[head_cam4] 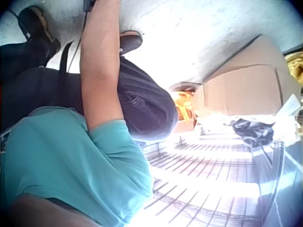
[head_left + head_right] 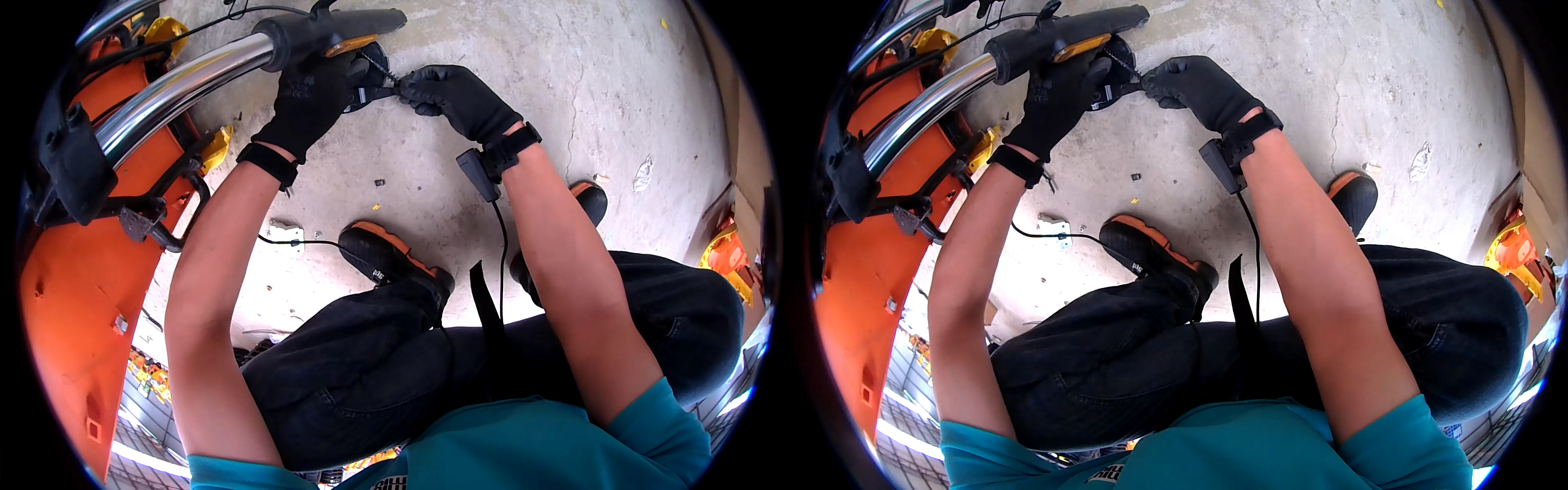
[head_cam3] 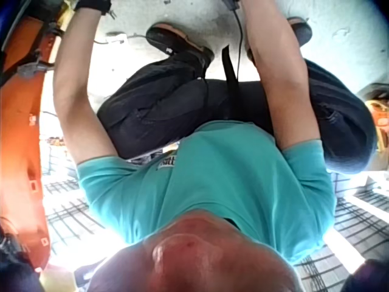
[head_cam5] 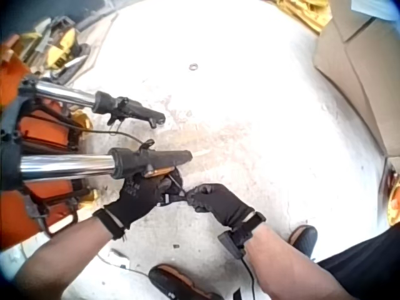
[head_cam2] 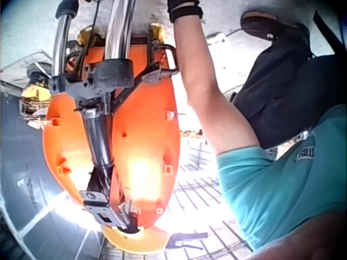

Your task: The person sits on the floor and works on a motorcycle fork assembly. They handle a black plastic housing and a wire, attempting to route the wire through the component and position it on the fork leg.

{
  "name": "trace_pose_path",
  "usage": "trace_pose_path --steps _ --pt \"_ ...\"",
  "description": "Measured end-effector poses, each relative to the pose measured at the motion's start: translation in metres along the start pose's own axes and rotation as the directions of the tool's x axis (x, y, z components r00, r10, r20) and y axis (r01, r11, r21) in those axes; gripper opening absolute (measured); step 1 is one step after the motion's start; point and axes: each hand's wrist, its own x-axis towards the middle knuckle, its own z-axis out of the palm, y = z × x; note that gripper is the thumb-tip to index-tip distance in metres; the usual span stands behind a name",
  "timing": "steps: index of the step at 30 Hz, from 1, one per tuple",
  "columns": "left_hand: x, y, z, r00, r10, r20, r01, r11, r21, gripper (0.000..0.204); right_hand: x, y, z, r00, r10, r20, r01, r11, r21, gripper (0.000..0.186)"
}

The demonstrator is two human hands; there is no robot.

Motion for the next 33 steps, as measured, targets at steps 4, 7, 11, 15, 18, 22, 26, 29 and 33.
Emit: trace_pose_path --steps 4,7,11,15,18,22,26,29,33 --pt "0.009 0.001 0.010 0.993 -0.115 0.023 0.115 0.907 -0.406 0.027 0.003 0.001 0.000 1.000 0.003 0.012 -0.003 1.000 -0.013 0.018" --pt "0.005 0.006 0.037 0.942 -0.317 0.106 0.314 0.729 -0.608 0.034 0.003 0.004 0.003 1.000 0.011 0.029 -0.011 1.000 0.007 0.019" --pt "0.016 0.010 0.040 0.951 -0.261 -0.165 0.205 0.933 -0.296 0.036 0.008 0.006 -0.003 1.000 0.000 0.030 -0.001 1.000 0.032 0.020" --pt "0.002 -0.007 0.043 0.977 -0.069 -0.201 0.084 0.995 0.063 0.031 0.008 0.006 0.005 0.999 0.002 0.040 -0.003 1.000 0.022 0.022" --pt "0.005 0.003 0.007 0.995 -0.044 -0.091 0.049 0.997 0.054 0.025 0.014 0.008 -0.015 0.990 -0.066 0.124 0.082 0.988 -0.131 0.022" --pt "-0.007 0.014 -0.019 0.966 -0.256 -0.045 0.204 0.853 -0.480 0.023 0.017 0.001 -0.022 0.944 -0.149 0.293 0.257 0.890 -0.376 0.023" --pt "-0.004 0.028 -0.024 0.970 -0.239 0.048 0.236 0.872 -0.429 0.022 0.024 -0.004 -0.024 0.947 -0.068 0.315 0.212 0.868 -0.449 0.024" --pt "0.003 0.019 -0.017 0.972 -0.149 0.179 0.200 0.929 -0.311 0.020 0.026 -0.004 -0.028 0.944 -0.083 0.319 0.225 0.871 -0.438 0.025" --pt "0.015 0.015 0.005 0.947 -0.223 0.232 0.288 0.908 -0.304 0.020 0.022 -0.008 -0.020 0.973 0.047 0.228 0.013 0.967 -0.255 0.024"
